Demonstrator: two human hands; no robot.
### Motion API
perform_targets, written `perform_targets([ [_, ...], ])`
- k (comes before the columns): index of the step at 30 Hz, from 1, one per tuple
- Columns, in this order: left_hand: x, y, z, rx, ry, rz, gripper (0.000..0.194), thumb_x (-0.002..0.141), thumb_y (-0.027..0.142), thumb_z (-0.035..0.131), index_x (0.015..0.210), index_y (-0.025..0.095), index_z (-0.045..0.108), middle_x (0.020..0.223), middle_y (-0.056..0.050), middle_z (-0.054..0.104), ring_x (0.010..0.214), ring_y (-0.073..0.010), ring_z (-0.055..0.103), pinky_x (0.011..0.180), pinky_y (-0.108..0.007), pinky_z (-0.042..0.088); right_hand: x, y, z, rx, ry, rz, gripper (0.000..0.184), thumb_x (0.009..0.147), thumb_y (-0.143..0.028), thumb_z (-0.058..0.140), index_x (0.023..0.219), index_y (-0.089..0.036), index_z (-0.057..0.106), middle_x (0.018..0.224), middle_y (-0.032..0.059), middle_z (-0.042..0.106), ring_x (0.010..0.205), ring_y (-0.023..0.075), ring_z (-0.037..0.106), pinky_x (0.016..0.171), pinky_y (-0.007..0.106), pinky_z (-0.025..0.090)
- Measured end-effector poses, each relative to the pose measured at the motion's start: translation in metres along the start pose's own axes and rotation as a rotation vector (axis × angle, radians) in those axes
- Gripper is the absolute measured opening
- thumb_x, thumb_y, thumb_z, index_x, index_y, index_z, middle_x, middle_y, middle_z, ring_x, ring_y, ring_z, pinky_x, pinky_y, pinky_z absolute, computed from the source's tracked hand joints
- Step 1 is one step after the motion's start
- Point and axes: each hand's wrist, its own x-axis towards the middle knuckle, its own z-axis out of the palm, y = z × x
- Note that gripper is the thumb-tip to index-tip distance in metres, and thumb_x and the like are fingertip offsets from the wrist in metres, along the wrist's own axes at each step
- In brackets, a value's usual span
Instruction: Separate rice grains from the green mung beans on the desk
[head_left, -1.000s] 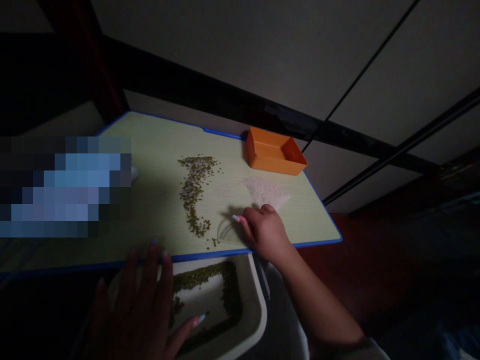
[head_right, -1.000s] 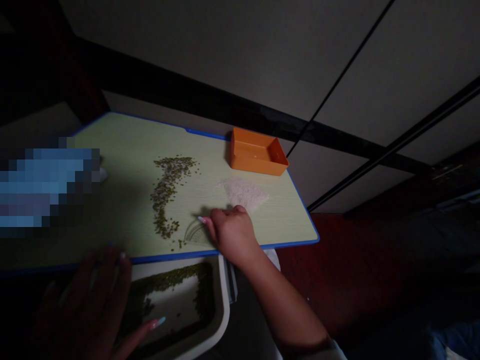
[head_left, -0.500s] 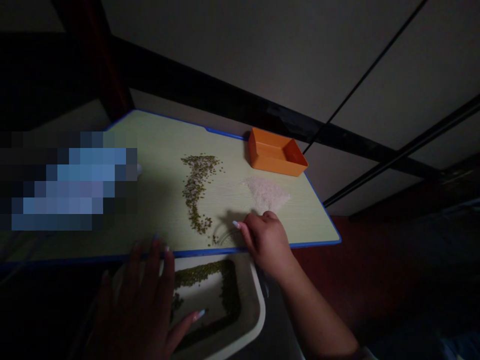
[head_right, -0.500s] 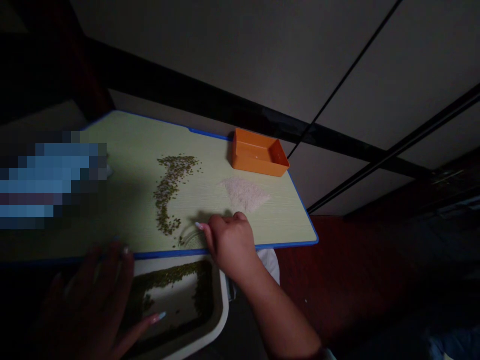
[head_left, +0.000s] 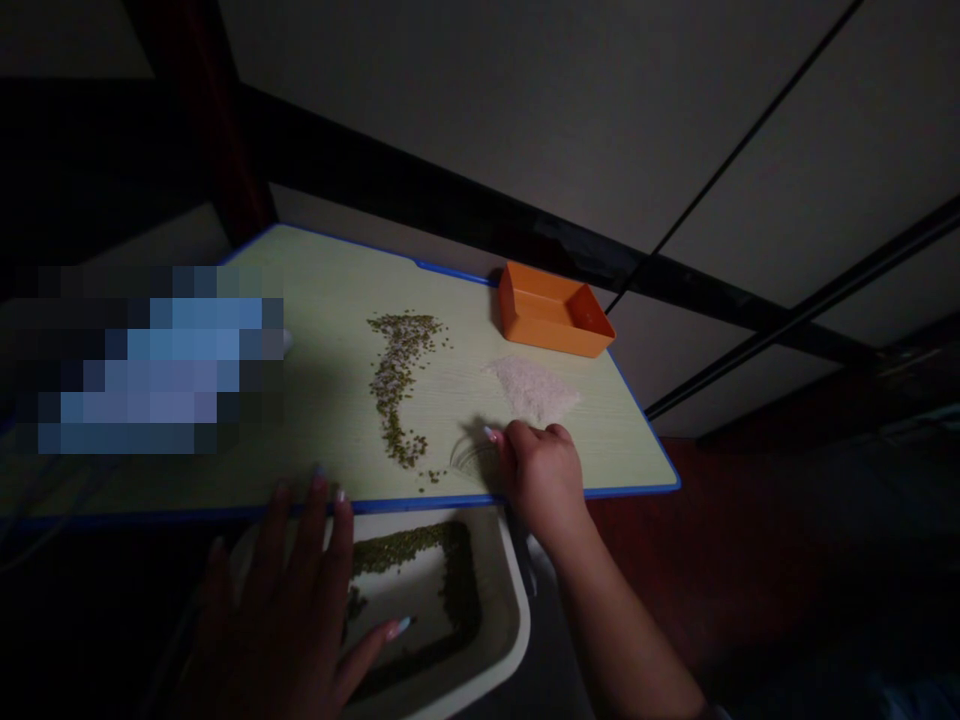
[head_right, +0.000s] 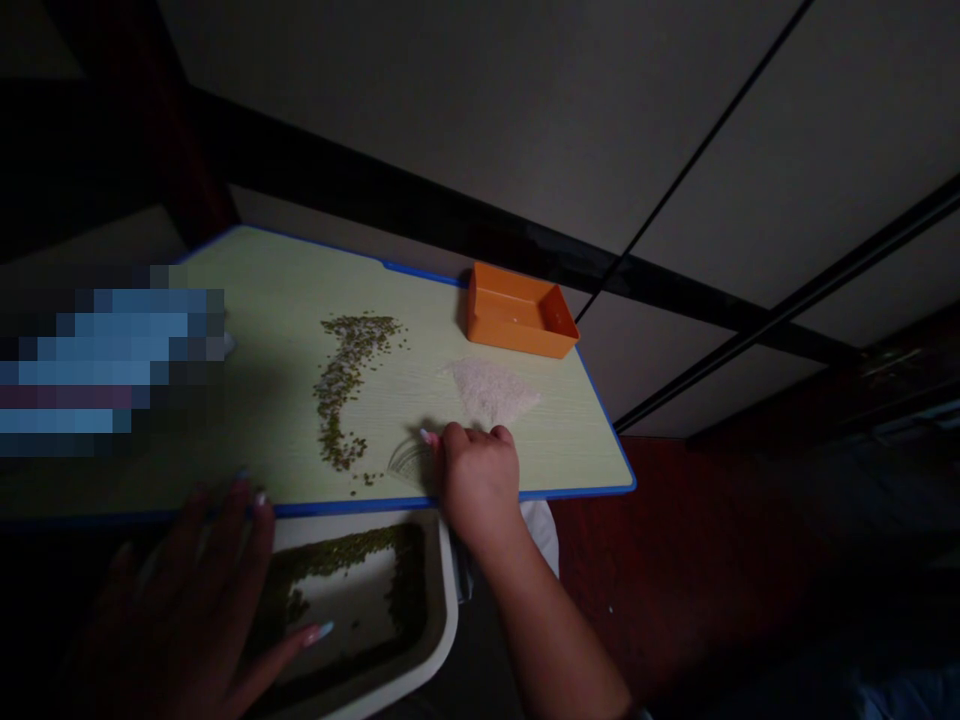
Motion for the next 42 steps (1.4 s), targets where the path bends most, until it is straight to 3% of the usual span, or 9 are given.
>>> perform_targets([
  [17,-0.002,-0.001,0.002,-0.032,0.006,-0.005,0.091,0.098,0.046,0.040,0.166,0.010,-0.008,0.178,-0.025,0.003,0.165,-0.0432,-0.005,0.124,-0.081,0.008,-0.003,-0.006,-0.002,0.047,-0.043,-0.034,0.027,0.106,-0.032,0.058,0.085,-0.020,0.069,0.080,0.0069,0.079,0.074,0.0204,0.069,0.078,0.032,0.032],
  [29,-0.001,0.002,0.006,-0.056,0.071,-0.022,0.083,0.102,0.051,0.028,0.167,0.010,-0.001,0.177,-0.027,0.012,0.164,-0.0454,0.003,0.123,-0.081,0.011,-0.001,-0.007,-0.001,0.035,-0.036,-0.041,0.027,0.107,-0.030,0.056,0.085,-0.019,0.068,0.080,0.0070,0.079,0.074,0.0199,0.070,0.079,0.032,0.032],
  [38,-0.002,0.000,0.000,-0.038,-0.027,-0.040,0.093,0.097,0.046,0.044,0.166,0.012,-0.008,0.174,-0.028,0.019,0.162,-0.0500,0.012,0.120,-0.084,0.017,0.002,-0.007,0.001,0.020,-0.027,-0.006,0.027,0.107,-0.031,0.056,0.086,-0.019,0.068,0.081,0.0080,0.079,0.073,0.0197,0.070,0.077,0.032,0.031],
  [42,-0.002,0.001,0.000,-0.019,-0.047,-0.037,0.094,0.096,0.044,0.045,0.166,0.012,-0.010,0.175,-0.028,0.014,0.163,-0.0484,0.006,0.121,-0.083,0.017,0.006,-0.008,0.000,0.011,-0.041,0.013,0.028,0.107,-0.033,0.056,0.086,-0.019,0.068,0.083,0.0088,0.080,0.075,0.0194,0.070,0.076,0.031,0.031],
])
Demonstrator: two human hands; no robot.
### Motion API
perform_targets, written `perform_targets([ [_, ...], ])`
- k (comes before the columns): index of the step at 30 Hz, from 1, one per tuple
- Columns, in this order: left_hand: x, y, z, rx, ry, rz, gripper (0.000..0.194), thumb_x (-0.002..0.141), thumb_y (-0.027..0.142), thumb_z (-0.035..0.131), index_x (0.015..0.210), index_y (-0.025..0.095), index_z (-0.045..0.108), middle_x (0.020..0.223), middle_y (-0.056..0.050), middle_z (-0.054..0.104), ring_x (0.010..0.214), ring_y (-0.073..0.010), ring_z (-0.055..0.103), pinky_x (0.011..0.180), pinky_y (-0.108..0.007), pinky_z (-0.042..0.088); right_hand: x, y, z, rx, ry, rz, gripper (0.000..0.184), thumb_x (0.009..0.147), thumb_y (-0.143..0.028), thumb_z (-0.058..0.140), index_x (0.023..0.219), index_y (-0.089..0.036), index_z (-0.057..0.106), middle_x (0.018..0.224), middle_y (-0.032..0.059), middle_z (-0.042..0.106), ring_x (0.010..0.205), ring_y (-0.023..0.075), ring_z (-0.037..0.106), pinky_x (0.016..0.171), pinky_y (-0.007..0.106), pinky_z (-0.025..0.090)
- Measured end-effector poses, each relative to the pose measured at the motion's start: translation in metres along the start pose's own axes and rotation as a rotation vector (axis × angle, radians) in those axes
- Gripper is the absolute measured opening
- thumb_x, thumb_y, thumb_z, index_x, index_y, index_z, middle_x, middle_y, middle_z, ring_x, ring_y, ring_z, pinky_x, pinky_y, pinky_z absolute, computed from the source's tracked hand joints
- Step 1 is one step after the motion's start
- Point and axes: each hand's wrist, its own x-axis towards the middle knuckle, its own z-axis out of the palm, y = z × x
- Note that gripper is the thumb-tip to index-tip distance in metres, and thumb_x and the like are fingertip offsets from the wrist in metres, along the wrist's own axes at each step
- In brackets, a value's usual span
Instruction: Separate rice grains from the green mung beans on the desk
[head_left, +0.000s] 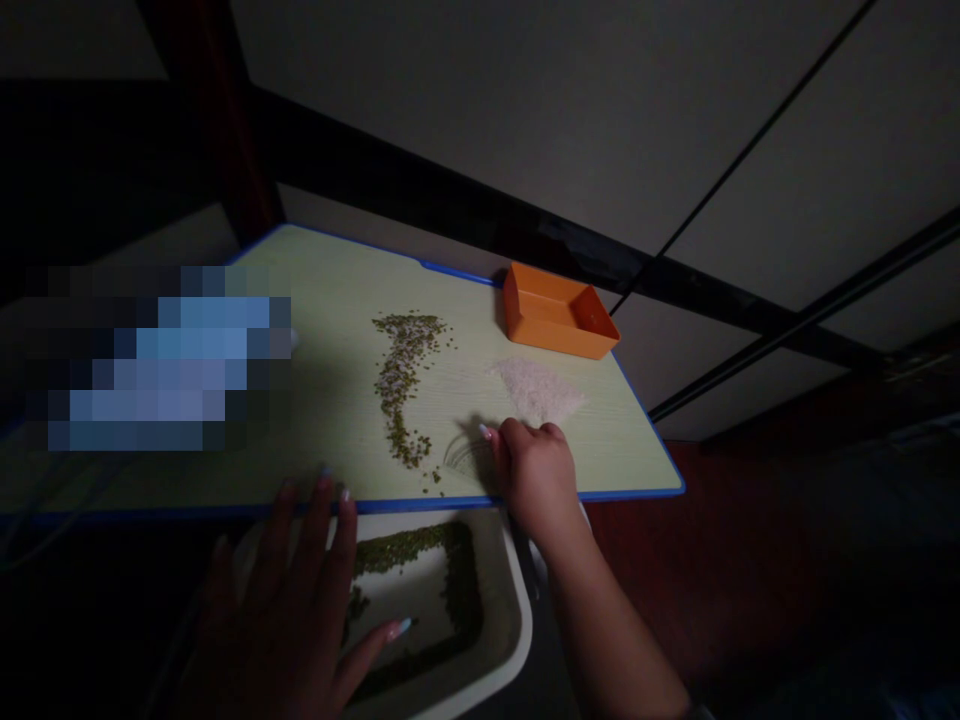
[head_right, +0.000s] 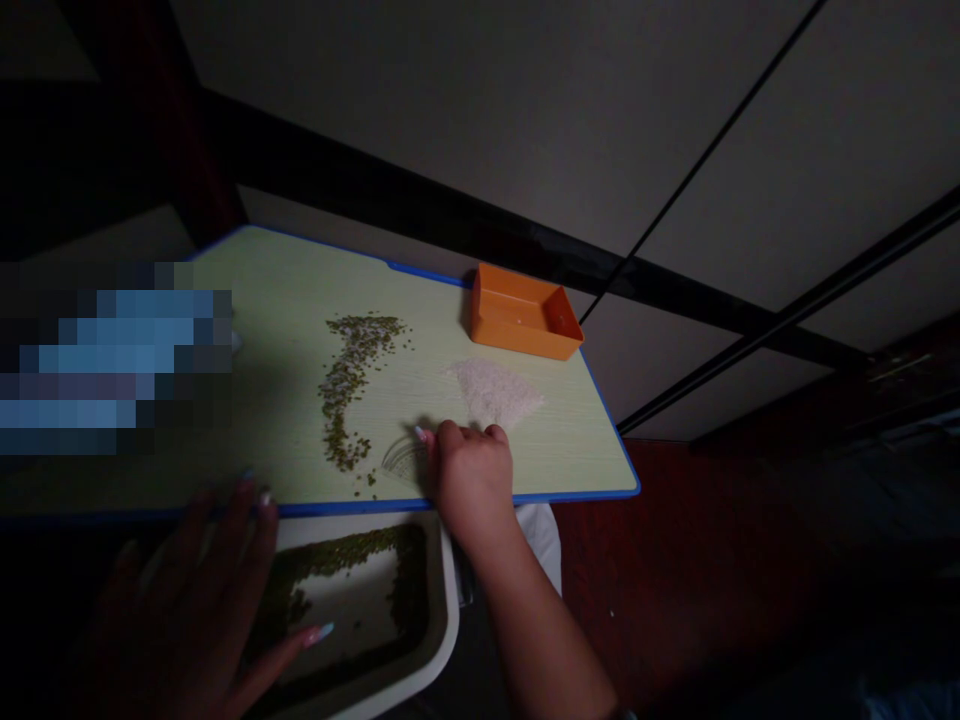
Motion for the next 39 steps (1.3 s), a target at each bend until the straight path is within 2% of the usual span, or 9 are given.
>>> perform_targets([
  [4,0.000,0.000,0.001,0.001,0.013,0.003,0.095,0.097,0.046,0.044,0.166,0.011,-0.011,0.176,-0.028,0.010,0.163,-0.0469,0.000,0.122,-0.082,0.014,0.006,-0.003,0.001,-0.005,-0.013,0.003,0.029,0.109,-0.035,0.054,0.090,-0.018,0.069,0.084,0.0088,0.080,0.075,0.0195,0.071,0.077,0.031,0.032],
  [11,0.000,-0.001,0.000,0.004,0.011,0.014,0.094,0.096,0.045,0.043,0.166,0.011,-0.010,0.176,-0.028,0.012,0.163,-0.0499,0.005,0.119,-0.084,0.018,0.014,-0.008,0.002,0.028,-0.025,-0.107,0.031,0.109,-0.037,0.052,0.093,-0.018,0.070,0.088,0.0091,0.080,0.080,0.0204,0.072,0.079,0.032,0.034],
  [18,0.001,0.001,-0.001,-0.031,0.027,0.004,0.092,0.097,0.044,0.043,0.166,0.013,-0.009,0.175,-0.027,0.018,0.163,-0.0479,0.007,0.121,-0.083,0.015,0.012,-0.003,0.000,0.044,-0.063,-0.178,0.030,0.109,-0.035,0.051,0.094,-0.018,0.070,0.088,0.0084,0.080,0.079,0.0204,0.071,0.083,0.032,0.034],
  [27,0.000,-0.001,-0.001,-0.044,0.012,0.002,0.092,0.098,0.047,0.043,0.166,0.015,-0.010,0.176,-0.026,0.015,0.163,-0.0469,0.006,0.123,-0.082,0.013,0.005,0.007,-0.001,0.074,-0.056,-0.149,0.026,0.107,-0.034,0.056,0.091,-0.018,0.069,0.084,0.0070,0.079,0.072,0.0188,0.065,0.082,0.031,0.033],
  [31,0.001,0.000,-0.002,-0.030,0.030,0.013,0.091,0.098,0.045,0.042,0.166,0.012,-0.009,0.176,-0.027,0.013,0.163,-0.0471,0.003,0.122,-0.082,0.013,0.002,0.006,-0.003,0.092,-0.078,-0.163,0.027,0.108,-0.034,0.055,0.092,-0.018,0.070,0.083,0.0065,0.078,0.072,0.0186,0.064,0.082,0.031,0.033],
  [39,0.000,0.000,-0.001,-0.021,-0.009,-0.008,0.092,0.098,0.047,0.042,0.166,0.013,-0.010,0.176,-0.027,0.015,0.163,-0.0478,0.005,0.123,-0.082,0.015,-0.001,0.003,-0.005,0.117,-0.065,-0.187,0.028,0.108,-0.034,0.055,0.091,-0.019,0.071,0.078,0.0041,0.076,0.069,0.0179,0.061,0.082,0.031,0.034],
])
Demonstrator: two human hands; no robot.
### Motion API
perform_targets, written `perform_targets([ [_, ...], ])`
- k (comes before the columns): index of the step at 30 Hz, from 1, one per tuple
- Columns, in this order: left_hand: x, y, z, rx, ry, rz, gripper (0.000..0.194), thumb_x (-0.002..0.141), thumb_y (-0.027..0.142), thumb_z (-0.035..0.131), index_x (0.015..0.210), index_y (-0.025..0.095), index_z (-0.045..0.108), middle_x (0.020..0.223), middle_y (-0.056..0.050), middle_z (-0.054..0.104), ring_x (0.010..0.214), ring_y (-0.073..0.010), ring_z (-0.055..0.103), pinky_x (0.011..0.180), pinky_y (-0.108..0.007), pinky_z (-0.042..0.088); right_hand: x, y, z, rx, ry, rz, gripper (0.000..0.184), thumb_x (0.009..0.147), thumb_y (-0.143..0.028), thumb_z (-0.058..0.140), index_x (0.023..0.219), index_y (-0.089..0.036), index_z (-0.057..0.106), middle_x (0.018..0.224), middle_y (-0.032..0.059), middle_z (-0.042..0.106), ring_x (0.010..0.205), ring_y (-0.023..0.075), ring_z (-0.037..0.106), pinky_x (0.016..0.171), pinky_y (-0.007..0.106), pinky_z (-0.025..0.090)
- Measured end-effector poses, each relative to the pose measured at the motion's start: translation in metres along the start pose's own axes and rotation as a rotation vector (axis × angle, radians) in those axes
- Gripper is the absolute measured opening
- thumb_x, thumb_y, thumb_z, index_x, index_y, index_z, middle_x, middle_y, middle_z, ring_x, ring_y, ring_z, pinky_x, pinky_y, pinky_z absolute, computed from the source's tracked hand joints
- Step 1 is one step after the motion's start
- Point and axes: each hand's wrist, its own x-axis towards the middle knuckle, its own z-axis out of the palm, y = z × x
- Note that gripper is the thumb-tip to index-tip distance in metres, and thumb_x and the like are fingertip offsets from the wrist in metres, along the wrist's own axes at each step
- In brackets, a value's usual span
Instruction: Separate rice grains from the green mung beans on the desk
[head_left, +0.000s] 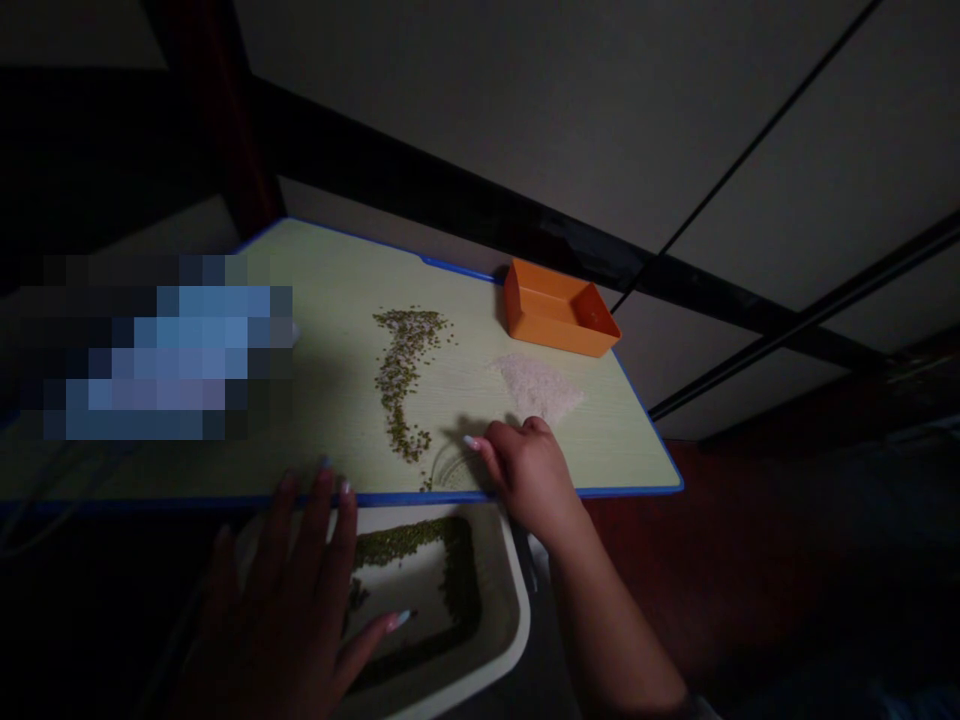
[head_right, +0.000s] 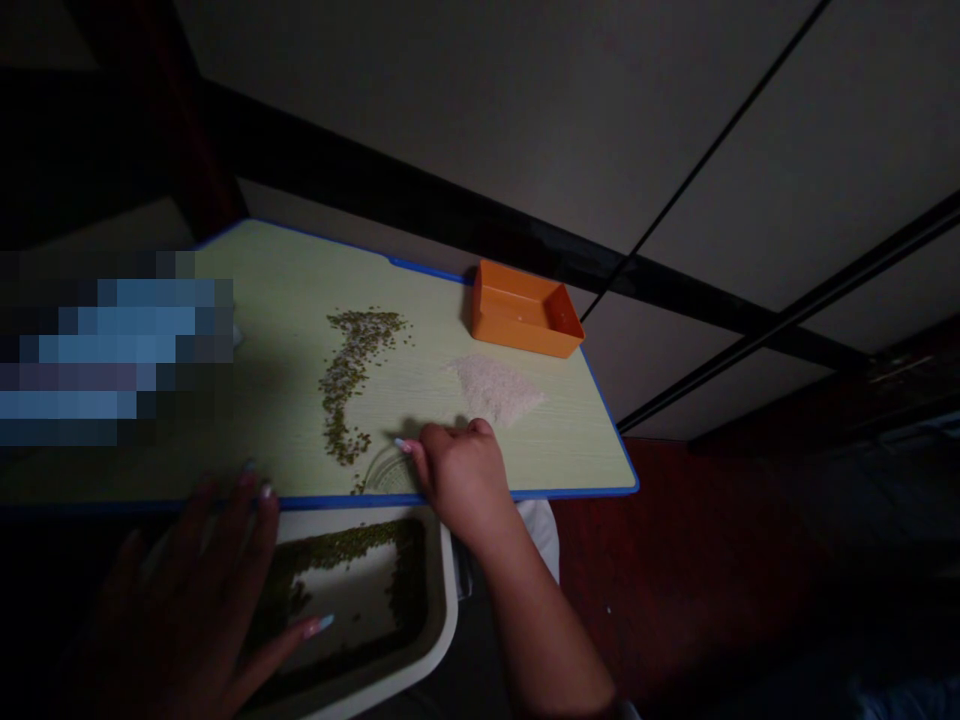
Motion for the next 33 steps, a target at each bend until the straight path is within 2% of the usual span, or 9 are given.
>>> perform_targets([
  [6,0.000,0.000,0.001,-0.001,0.012,0.006,0.092,0.098,0.049,0.041,0.166,0.014,-0.011,0.177,-0.026,0.011,0.164,-0.0463,0.001,0.123,-0.081,0.013,0.001,-0.001,0.001,-0.009,0.001,0.026,0.028,0.108,-0.033,0.054,0.091,-0.019,0.071,0.081,0.0055,0.078,0.070,0.0185,0.063,0.081,0.031,0.034],
  [10,0.001,0.001,0.003,-0.013,0.060,0.005,0.089,0.098,0.046,0.037,0.166,0.012,-0.009,0.177,-0.025,0.007,0.164,-0.0451,0.000,0.123,-0.081,0.011,0.002,-0.001,0.002,-0.024,0.008,0.059,0.029,0.109,-0.033,0.052,0.092,-0.019,0.071,0.084,0.0063,0.079,0.072,0.0189,0.066,0.082,0.031,0.034],
  [17,0.000,0.000,0.004,-0.021,0.053,0.023,0.093,0.096,0.043,0.045,0.166,0.012,-0.007,0.177,-0.026,0.010,0.164,-0.0456,0.000,0.124,-0.081,0.008,0.012,-0.005,0.002,-0.025,-0.010,0.053,0.031,0.110,-0.035,0.050,0.096,-0.018,0.072,0.090,0.0079,0.080,0.080,0.0199,0.069,0.083,0.031,0.034],
  [22,0.001,0.001,0.006,-0.038,0.104,0.019,0.085,0.099,0.045,0.036,0.167,0.011,-0.003,0.177,-0.025,0.011,0.164,-0.0446,0.002,0.125,-0.079,0.006,0.013,-0.006,-0.001,0.029,-0.067,0.015,0.031,0.110,-0.036,0.051,0.098,-0.017,0.072,0.089,0.0082,0.079,0.080,0.0199,0.068,0.084,0.031,0.035],
  [27,0.001,-0.001,0.003,0.008,0.045,0.036,0.091,0.097,0.044,0.041,0.166,0.011,-0.008,0.177,-0.026,0.007,0.164,-0.0463,0.001,0.123,-0.081,0.011,0.009,-0.003,-0.004,0.070,-0.098,0.007,0.031,0.110,-0.036,0.052,0.096,-0.016,0.073,0.086,0.0077,0.078,0.076,0.0189,0.065,0.083,0.031,0.035],
  [33,0.000,-0.002,0.001,0.020,0.035,0.036,0.092,0.097,0.046,0.041,0.166,0.010,-0.007,0.176,-0.028,0.011,0.164,-0.0467,0.001,0.122,-0.082,0.014,0.006,0.000,-0.001,0.120,-0.072,-0.050,0.031,0.108,-0.035,0.054,0.090,-0.017,0.072,0.076,0.0037,0.074,0.073,0.0180,0.061,0.080,0.030,0.034],
])
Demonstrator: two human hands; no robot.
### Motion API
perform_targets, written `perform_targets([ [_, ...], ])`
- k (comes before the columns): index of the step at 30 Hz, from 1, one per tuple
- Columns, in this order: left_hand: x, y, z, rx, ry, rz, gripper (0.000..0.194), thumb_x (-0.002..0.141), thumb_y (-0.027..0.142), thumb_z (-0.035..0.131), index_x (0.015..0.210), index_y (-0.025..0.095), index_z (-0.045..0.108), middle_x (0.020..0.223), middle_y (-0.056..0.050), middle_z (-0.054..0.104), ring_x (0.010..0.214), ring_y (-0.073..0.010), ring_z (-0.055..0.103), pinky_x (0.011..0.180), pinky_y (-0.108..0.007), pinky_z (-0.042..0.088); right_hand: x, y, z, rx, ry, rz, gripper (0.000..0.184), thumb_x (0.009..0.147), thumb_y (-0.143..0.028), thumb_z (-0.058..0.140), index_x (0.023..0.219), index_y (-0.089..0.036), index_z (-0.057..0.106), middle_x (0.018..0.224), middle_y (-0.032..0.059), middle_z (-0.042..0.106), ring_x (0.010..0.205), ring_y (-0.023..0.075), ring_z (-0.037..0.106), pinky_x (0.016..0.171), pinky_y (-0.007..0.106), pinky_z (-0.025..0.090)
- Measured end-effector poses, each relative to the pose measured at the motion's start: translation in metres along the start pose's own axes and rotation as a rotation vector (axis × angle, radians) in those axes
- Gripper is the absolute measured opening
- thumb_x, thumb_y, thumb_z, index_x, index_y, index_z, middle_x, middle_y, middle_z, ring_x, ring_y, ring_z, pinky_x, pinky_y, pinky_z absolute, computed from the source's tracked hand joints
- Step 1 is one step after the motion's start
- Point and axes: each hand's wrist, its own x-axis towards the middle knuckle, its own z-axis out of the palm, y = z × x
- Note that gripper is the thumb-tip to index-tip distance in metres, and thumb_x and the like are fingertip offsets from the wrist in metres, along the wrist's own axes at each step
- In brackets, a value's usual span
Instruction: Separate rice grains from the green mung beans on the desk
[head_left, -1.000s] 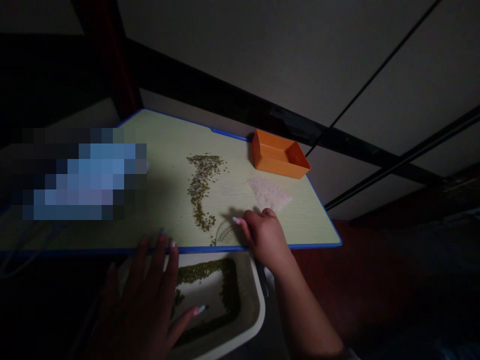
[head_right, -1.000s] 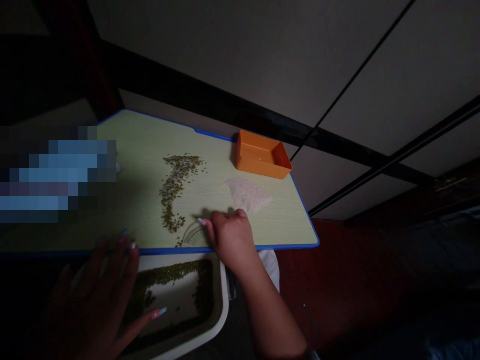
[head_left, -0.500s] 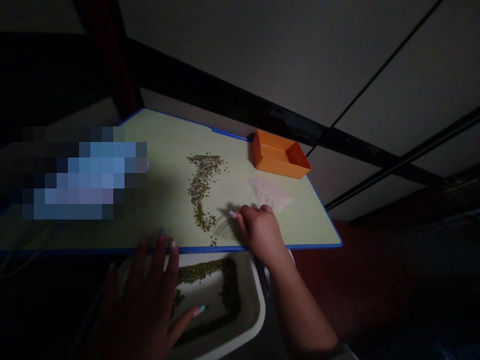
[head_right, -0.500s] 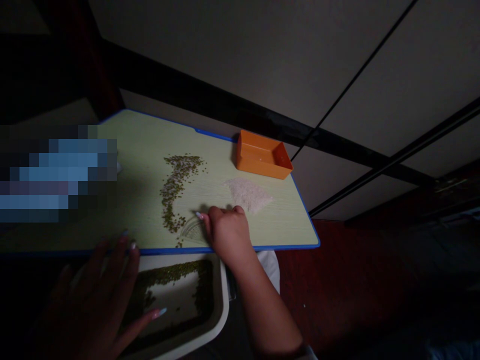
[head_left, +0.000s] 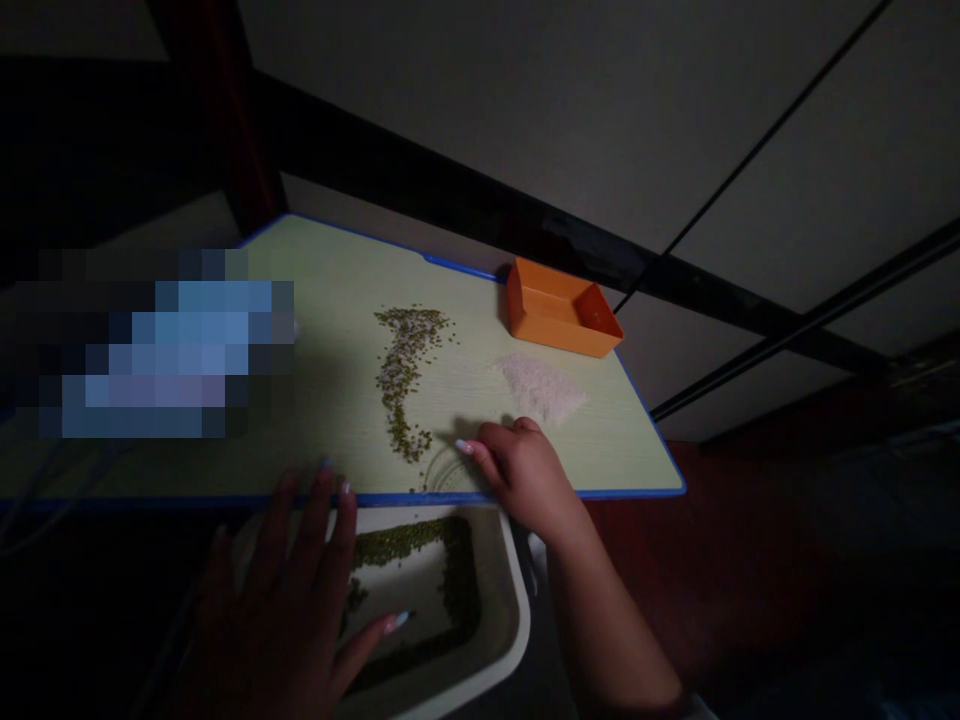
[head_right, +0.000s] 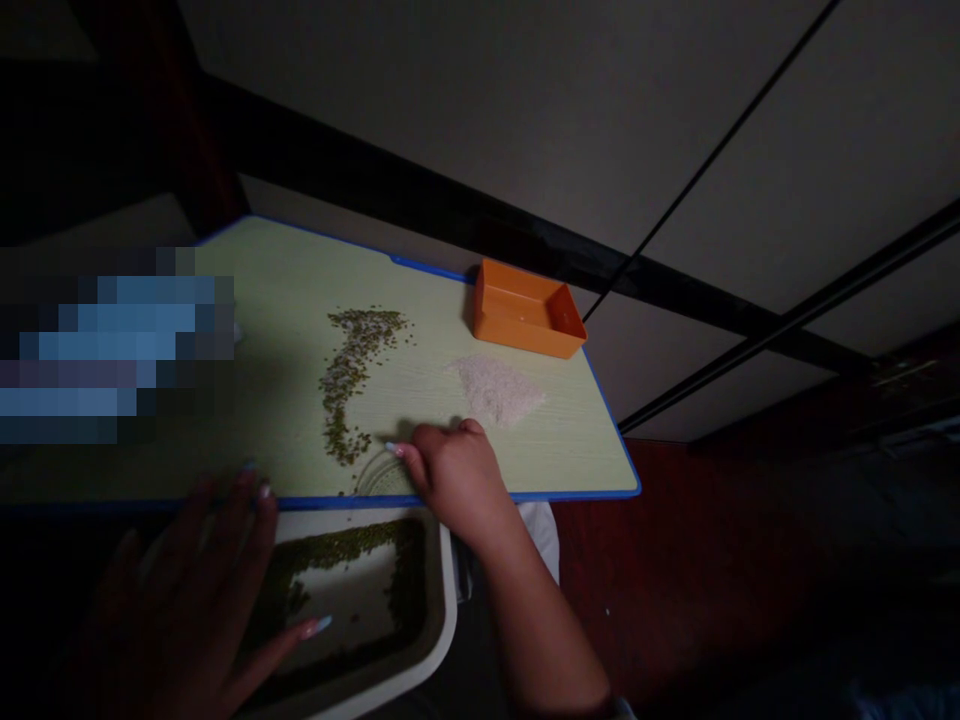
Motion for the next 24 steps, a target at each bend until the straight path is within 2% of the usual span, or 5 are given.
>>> perform_targets([
  [6,-0.001,0.000,0.001,-0.007,-0.002,0.002,0.091,0.099,0.049,0.038,0.166,0.010,-0.008,0.177,-0.027,0.010,0.165,-0.0440,-0.002,0.123,-0.081,0.011,-0.003,-0.004,0.000,-0.017,0.039,0.046,0.030,0.108,-0.034,0.054,0.091,-0.017,0.072,0.081,0.0048,0.076,0.071,0.0175,0.062,0.080,0.030,0.034],
  [14,0.001,0.002,0.002,-0.026,0.031,-0.008,0.089,0.098,0.043,0.041,0.166,0.010,-0.006,0.176,-0.028,0.014,0.164,-0.0449,0.000,0.123,-0.081,0.011,-0.002,-0.018,0.006,-0.122,0.069,0.093,0.030,0.109,-0.035,0.052,0.092,-0.019,0.072,0.085,0.0069,0.079,0.078,0.0205,0.069,0.081,0.032,0.033],
  [19,-0.001,0.000,0.005,-0.054,0.036,-0.017,0.089,0.097,0.044,0.041,0.167,0.014,-0.006,0.177,-0.025,0.013,0.164,-0.0470,0.006,0.122,-0.082,0.011,-0.002,-0.009,0.007,-0.168,0.107,0.200,0.028,0.107,-0.032,0.054,0.090,-0.018,0.072,0.083,0.0088,0.079,0.075,0.0207,0.069,0.079,0.032,0.033],
  [24,-0.001,0.000,0.005,-0.062,0.032,-0.026,0.091,0.097,0.043,0.044,0.167,0.015,-0.007,0.178,-0.023,0.011,0.164,-0.0458,0.006,0.124,-0.081,0.010,-0.008,0.005,0.005,-0.151,0.174,0.246,0.028,0.107,-0.028,0.053,0.087,-0.019,0.071,0.077,0.0070,0.077,0.074,0.0208,0.069,0.071,0.030,0.031],
])
